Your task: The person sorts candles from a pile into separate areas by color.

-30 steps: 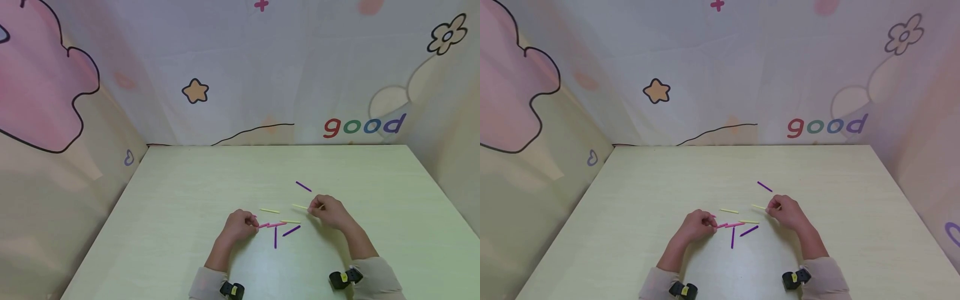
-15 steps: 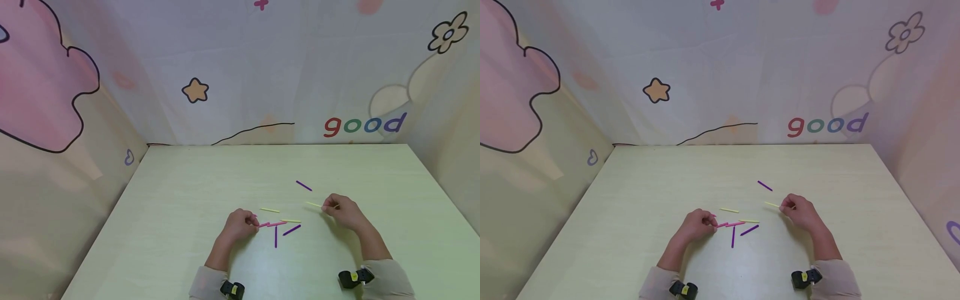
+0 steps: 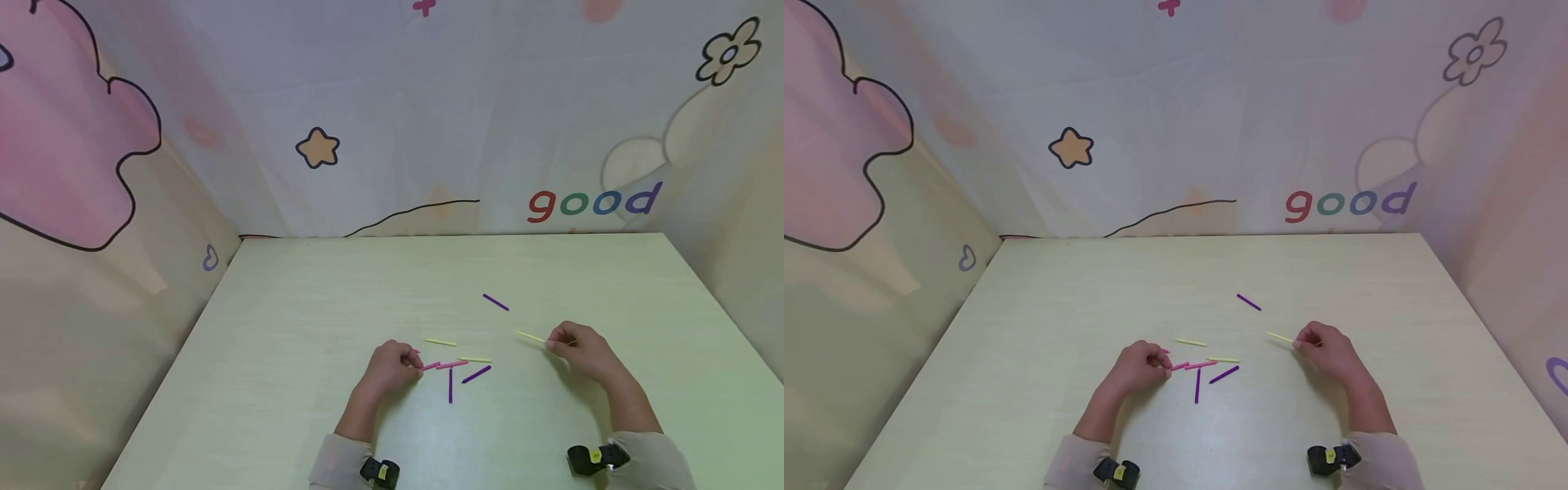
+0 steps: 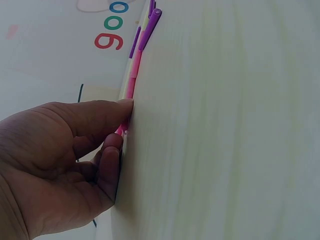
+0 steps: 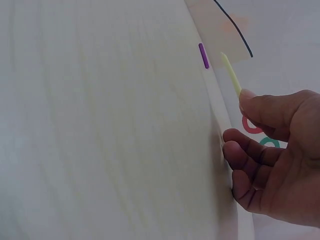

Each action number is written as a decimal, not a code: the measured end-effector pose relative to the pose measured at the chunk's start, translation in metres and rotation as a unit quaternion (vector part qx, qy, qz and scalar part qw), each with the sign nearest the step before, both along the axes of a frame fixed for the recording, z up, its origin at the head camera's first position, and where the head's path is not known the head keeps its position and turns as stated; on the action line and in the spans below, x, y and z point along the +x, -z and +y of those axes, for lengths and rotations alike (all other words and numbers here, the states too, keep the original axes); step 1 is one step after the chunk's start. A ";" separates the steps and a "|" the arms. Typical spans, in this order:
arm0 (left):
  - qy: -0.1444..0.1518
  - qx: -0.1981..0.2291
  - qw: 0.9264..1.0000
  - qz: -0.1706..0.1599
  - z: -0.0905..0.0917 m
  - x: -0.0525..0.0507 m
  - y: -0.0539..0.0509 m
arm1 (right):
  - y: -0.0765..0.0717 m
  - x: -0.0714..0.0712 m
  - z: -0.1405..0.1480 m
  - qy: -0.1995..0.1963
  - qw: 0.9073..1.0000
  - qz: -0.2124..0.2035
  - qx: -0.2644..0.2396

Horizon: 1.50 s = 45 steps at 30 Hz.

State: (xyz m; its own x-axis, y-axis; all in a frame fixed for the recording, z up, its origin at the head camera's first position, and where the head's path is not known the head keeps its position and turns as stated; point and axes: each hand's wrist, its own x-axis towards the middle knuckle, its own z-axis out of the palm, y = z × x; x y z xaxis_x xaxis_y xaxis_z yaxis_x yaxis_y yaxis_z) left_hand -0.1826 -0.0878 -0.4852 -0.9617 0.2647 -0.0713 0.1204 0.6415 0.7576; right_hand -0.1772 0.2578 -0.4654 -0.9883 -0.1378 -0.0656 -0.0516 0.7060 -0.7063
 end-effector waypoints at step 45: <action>0.006 0.016 1.000 0.008 -0.002 0.004 0.001 | 0.001 0.011 0.023 0.044 0.997 -0.048 0.029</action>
